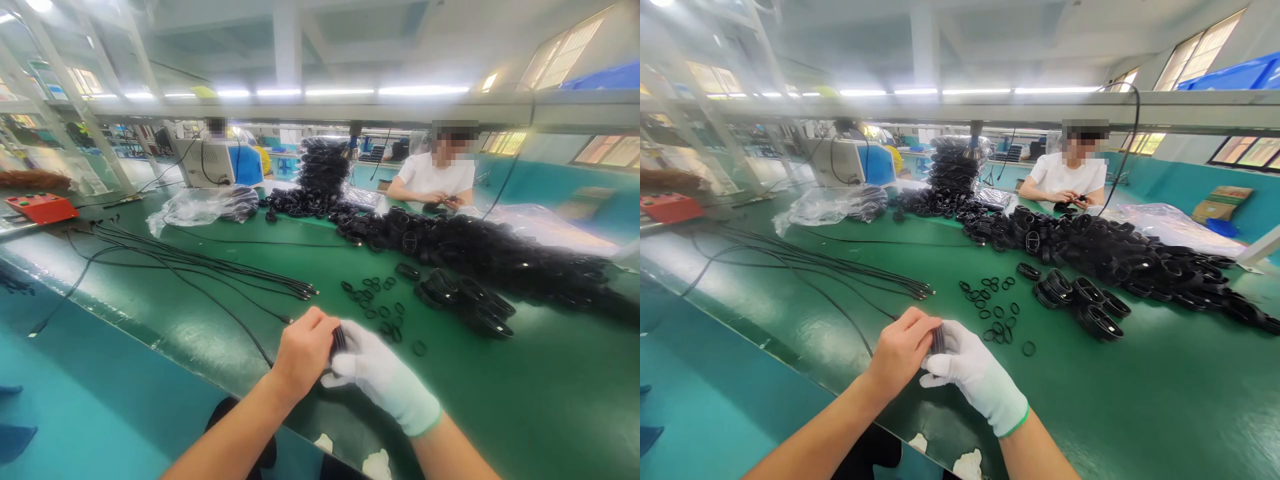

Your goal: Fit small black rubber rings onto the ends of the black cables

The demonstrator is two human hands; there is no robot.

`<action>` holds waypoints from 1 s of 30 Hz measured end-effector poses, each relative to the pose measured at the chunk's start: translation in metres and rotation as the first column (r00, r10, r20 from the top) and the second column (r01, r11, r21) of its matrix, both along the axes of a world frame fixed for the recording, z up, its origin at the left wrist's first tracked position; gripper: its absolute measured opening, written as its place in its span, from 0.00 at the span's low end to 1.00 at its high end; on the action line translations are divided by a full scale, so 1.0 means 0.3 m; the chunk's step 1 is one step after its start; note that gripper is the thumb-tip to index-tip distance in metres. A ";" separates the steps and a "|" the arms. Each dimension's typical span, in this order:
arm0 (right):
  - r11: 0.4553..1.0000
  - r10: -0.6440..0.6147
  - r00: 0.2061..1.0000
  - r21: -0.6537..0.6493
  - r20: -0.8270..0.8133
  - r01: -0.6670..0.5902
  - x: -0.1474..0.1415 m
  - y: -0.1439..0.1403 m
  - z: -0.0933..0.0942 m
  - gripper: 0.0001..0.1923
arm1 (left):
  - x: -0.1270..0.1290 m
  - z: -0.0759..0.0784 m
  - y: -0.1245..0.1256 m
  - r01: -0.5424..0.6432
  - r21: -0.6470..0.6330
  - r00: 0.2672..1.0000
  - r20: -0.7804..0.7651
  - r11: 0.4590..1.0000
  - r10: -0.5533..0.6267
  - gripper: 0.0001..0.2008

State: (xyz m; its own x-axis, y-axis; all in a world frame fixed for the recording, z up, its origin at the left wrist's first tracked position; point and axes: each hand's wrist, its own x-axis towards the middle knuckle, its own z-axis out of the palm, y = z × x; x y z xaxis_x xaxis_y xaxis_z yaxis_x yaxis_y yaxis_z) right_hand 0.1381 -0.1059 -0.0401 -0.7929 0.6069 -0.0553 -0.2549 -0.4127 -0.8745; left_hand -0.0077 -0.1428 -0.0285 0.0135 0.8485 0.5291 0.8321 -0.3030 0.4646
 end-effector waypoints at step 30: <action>0.995 -0.055 0.998 -0.076 0.030 0.058 -0.026 -0.021 -0.003 0.26 | -0.016 -0.014 0.007 0.010 -0.183 0.936 0.347 0.983 0.055 0.14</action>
State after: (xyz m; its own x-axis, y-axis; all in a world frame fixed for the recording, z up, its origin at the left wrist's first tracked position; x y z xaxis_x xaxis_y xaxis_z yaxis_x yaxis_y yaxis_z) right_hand 0.1304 -0.1121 -0.0410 -0.7550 0.6438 -0.1247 -0.2560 -0.4645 -0.8478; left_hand -0.0124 -0.1407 -0.0328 -0.1642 0.9273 0.3364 0.6132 -0.1712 0.7712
